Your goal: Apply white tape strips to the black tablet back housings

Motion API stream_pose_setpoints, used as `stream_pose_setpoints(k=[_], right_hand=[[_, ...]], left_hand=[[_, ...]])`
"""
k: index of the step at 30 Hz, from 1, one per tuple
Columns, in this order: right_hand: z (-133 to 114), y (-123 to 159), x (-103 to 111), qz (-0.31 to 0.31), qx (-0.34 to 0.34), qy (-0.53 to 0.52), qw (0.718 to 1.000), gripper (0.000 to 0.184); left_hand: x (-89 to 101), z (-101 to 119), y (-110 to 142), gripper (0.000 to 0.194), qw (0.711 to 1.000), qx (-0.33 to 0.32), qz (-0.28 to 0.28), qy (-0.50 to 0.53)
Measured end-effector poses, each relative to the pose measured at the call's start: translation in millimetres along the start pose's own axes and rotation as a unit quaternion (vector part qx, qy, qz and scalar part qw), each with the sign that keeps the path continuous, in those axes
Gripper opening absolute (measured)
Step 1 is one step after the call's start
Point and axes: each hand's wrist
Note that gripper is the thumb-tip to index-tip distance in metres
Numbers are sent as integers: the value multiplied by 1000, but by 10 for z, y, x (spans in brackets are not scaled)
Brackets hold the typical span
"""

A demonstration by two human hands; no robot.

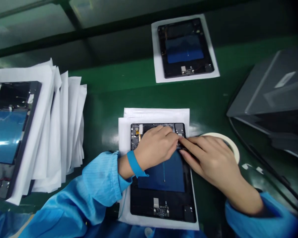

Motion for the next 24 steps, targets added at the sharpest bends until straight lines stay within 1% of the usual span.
stream_pose_setpoints(k=[2,5,9,11,12,14,16,17,19,21,22,24], right_hand=[[43,-7,-21,19,-24,-38,999,28],[117,41,-14,74,-60,-59,994,32],[181,171,58,136,-112,-13,984,35],[222,182,91,148,-116,19,982,35],[249,151,102,144,-107,36,983,34],[313,-3,103,126,-83,69,986,28],[376,-273,64,89,-68,92,989,23],[403,-436,24,65,-67,98,991,23],[445,-760,-95,17,-77,94,992,28],[469,-1006,-248,-14,-98,80,992,31],[475,-1080,-325,-19,-111,70,991,32],[480,-1130,-459,-16,-130,52,990,32]], left_hand=[[4,-17,-8,25,1000,-1,-1,-1],[6,-35,-24,25,1000,-5,5,-4],[-6,-36,-21,25,1000,-9,-2,-6],[-19,-34,-17,25,1000,-9,-6,-5],[-26,-34,-18,25,1000,-8,-8,-5],[-37,-36,-22,26,1000,-5,-14,-3],[-39,-34,-27,26,1000,-1,-24,1],[-34,-30,-28,25,1000,1,-29,2],[-15,-16,-22,23,999,4,-40,2],[11,5,-9,20,999,5,-46,-5],[22,16,-1,19,999,3,-48,-11],[36,36,14,21,999,-7,-46,-26]])
Point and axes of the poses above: each hand's wrist, its own y-axis away from the middle knuckle, its own x-axis out of the back of the hand, z = x × y, and after that the axes turned 15 degrees about y, right-handed
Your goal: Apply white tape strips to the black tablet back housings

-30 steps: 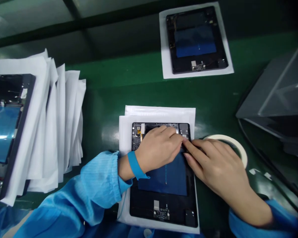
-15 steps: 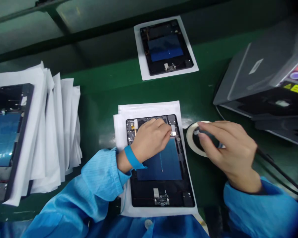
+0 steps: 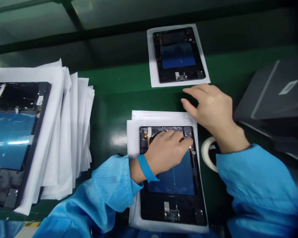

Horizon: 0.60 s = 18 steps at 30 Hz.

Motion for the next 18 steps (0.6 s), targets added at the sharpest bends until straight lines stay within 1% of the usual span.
stream_pose_setpoints(k=[2,4,7,11,18], right_hand=[[3,38,-85,8,-12,-12,1000,33],[14,97,-121,6,-13,-21,1000,33],[15,122,-119,-19,-4,-30,999,33],[-5,62,-102,-42,-3,-37,998,33],[-9,30,-119,-53,0,-53,997,33]], left_hand=[[-2,15,12,23,1000,-15,5,-18],[-14,25,19,24,999,-26,12,-38],[-33,35,25,27,996,-35,32,-71],[-37,49,27,27,992,-51,64,-96],[-17,84,27,24,990,-33,55,-122]])
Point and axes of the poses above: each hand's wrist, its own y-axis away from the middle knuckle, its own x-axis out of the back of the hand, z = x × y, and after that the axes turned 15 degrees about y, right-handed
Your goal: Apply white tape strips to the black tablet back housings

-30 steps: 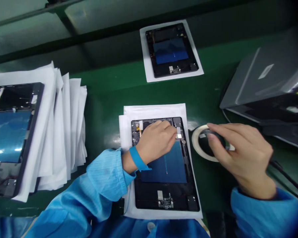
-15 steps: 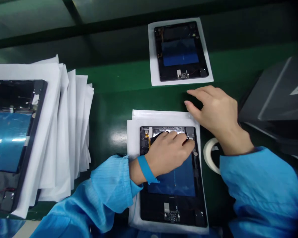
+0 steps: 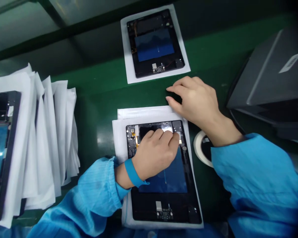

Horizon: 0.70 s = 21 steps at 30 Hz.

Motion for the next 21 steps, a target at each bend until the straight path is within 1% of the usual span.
stream_pose_setpoints(k=[5,11,14,16,19,21], right_hand=[[10,-10,-17,19,10,7,1000,33],[-2,2,10,36,24,33,998,33],[5,31,2,55,37,52,996,30],[18,37,-5,65,46,56,995,30],[34,-13,7,36,55,81,995,31],[27,-94,35,2,65,105,992,32]], left_hand=[[25,-12,-3,26,1000,-13,-11,3],[4,8,-21,30,999,6,-27,26],[-9,18,-47,31,997,16,-53,50],[22,19,-37,29,995,23,-75,67],[128,19,100,25,993,13,-81,83],[195,4,277,23,994,2,-62,91]])
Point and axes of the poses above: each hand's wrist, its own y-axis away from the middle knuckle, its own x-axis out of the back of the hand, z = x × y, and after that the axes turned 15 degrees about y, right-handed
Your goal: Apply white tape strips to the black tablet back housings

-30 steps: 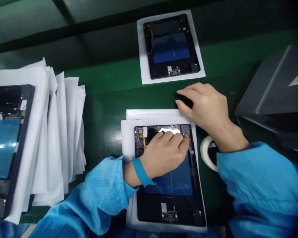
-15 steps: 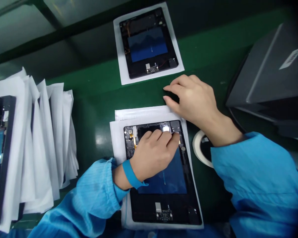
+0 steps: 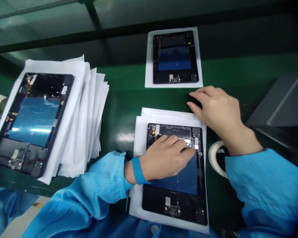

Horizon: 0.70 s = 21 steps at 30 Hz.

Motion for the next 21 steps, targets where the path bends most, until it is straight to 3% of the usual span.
stream_pose_setpoints(k=[6,12,21], right_hand=[[-82,-408,176,-71,44,53,995,32],[-207,-830,257,-148,97,104,979,34],[-314,-1172,33,-163,97,106,976,40]], left_hand=[[-80,-143,414,23,996,-21,73,36],[-184,-177,365,23,993,-32,80,79],[-229,-171,377,21,991,-37,76,108]])
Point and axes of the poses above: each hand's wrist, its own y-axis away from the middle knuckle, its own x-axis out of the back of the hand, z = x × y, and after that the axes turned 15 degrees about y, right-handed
